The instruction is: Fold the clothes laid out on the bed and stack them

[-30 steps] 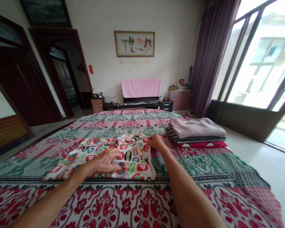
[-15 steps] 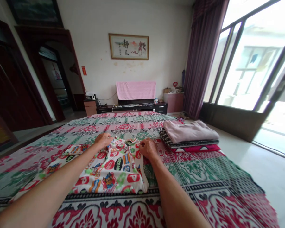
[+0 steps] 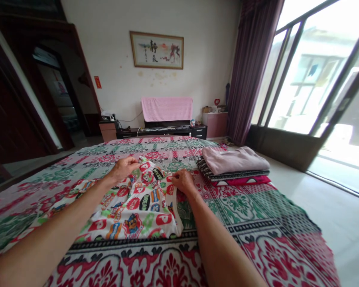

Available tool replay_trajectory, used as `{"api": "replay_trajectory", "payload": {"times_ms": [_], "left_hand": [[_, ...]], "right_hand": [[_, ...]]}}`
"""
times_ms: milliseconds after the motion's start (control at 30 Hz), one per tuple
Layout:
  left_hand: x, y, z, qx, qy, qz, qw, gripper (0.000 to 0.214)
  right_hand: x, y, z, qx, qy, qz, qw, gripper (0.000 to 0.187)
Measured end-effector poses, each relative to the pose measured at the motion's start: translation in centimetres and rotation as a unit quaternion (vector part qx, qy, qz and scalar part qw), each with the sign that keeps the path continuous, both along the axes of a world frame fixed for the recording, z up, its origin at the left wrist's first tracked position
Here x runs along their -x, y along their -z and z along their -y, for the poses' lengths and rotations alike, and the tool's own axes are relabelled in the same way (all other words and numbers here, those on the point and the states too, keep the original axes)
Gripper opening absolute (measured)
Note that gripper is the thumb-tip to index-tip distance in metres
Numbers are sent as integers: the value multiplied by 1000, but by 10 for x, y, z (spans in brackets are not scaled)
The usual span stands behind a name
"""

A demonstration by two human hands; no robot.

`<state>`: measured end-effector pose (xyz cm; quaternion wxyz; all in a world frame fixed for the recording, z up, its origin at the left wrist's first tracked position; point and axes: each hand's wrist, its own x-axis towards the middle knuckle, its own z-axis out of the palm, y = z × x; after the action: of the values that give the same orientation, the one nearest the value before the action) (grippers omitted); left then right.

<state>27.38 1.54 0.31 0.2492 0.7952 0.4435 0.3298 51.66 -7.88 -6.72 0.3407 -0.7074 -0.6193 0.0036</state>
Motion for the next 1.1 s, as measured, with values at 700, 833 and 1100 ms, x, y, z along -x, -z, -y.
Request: {"api": "replay_trajectory", "payload": {"times_ms": [700,833,1100], "left_hand": [[42,-26,73,147,240,-61,958,20],[41,-22,74,164,281,-115,938,17],[38,-12,69,165,315,-165,920,19]], "right_hand": [[-8,-4,-3,11,-74,-1,997,24],[-8,-3,-3,5,-73,-1,997,24],[-8,-6,-3,2,-74,13,997,23]]}}
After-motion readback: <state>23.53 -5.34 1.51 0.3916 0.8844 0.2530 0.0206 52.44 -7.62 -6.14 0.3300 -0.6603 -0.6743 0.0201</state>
